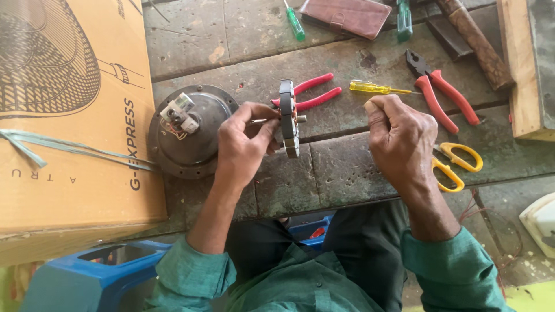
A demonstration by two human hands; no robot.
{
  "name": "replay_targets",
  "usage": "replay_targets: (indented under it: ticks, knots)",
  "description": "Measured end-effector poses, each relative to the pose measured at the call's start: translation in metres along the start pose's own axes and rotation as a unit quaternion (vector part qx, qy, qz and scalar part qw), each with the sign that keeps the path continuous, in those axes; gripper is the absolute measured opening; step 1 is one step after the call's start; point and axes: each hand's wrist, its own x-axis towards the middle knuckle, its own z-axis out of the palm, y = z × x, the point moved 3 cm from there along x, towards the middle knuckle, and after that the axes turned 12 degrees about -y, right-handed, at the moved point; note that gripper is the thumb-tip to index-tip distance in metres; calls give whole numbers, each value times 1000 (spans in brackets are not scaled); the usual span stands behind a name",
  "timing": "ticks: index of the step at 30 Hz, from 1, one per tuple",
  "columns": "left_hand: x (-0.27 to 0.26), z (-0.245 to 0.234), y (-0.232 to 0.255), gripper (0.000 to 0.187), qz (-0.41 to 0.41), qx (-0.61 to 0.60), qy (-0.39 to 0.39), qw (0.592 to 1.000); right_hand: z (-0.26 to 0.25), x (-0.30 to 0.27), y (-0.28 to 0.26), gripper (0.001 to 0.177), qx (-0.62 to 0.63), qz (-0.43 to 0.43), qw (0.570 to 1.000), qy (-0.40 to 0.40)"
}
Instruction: The person is repairing a small electrical component, likely a fan motor or switch, by hand. They manipulate wires and internal parts, using pliers to adjust connections and applying electrical tape to insulate the assembly. The task involves precise manual handling of the component's internal wiring.
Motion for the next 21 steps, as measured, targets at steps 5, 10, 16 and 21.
replay_targets:
  ticks: [5, 10, 16, 21]
  knots:
    - [-15, 8, 18, 27, 223, 288, 71, 929, 0, 0, 0, 15, -1, 2, 1000, -4]
    - [-14, 8, 10, 25, 176, 325, 71, 926, -1, -3, 3, 15, 0, 7, 1000, -4]
    - [-16, 6, 6, 27, 186, 319, 66, 927, 0, -12, 2, 13, -6, 6, 1000, -14]
    - [-17, 5, 1, 31, 191, 308, 72, 929, -9, -28, 3, 14, -26, 54, 997, -40]
